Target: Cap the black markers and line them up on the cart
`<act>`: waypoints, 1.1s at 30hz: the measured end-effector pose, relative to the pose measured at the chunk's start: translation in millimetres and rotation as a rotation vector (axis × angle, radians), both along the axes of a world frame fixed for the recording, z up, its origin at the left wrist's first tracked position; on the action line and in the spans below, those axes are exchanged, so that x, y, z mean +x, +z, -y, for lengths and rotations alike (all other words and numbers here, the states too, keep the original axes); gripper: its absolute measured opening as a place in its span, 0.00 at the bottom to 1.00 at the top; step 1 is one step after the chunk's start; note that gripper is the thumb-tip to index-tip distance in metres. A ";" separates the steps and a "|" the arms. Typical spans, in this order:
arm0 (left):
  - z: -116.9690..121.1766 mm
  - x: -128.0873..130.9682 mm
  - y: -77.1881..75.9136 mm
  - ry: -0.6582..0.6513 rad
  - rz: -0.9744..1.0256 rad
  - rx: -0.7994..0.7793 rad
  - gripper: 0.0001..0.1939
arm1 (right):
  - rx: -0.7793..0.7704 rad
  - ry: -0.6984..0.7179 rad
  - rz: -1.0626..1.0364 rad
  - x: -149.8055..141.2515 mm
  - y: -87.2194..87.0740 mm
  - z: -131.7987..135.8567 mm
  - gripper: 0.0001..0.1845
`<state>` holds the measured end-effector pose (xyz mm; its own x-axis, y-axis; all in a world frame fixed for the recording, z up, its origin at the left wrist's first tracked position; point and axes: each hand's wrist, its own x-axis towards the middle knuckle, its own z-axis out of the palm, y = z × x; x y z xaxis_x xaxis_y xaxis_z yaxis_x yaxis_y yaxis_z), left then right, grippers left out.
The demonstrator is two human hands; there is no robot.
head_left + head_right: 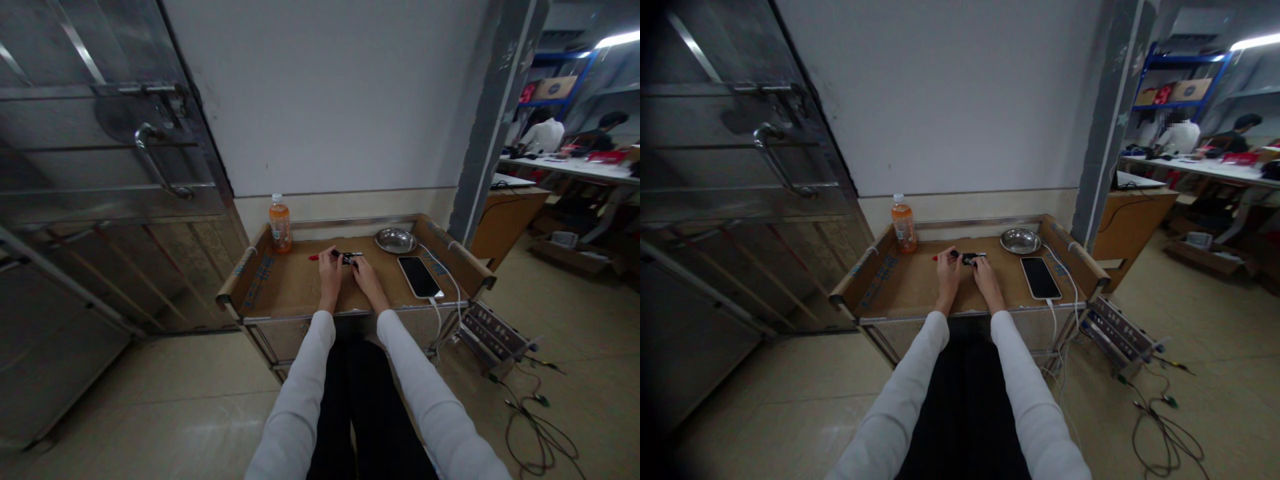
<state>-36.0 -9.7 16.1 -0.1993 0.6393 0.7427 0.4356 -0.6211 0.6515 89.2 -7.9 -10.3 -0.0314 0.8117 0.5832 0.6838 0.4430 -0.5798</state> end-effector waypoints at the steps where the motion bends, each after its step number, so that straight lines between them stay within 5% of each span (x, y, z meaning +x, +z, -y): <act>1: 0.3 -0.5 0.4 0.013 0.000 -0.014 0.12 | -0.007 0.003 0.006 -0.1 1.2 0.9 0.14; 33: -4.2 -5.6 -4.0 0.030 0.196 -0.147 0.13 | -0.066 -0.102 -0.114 0.2 9.9 9.7 0.10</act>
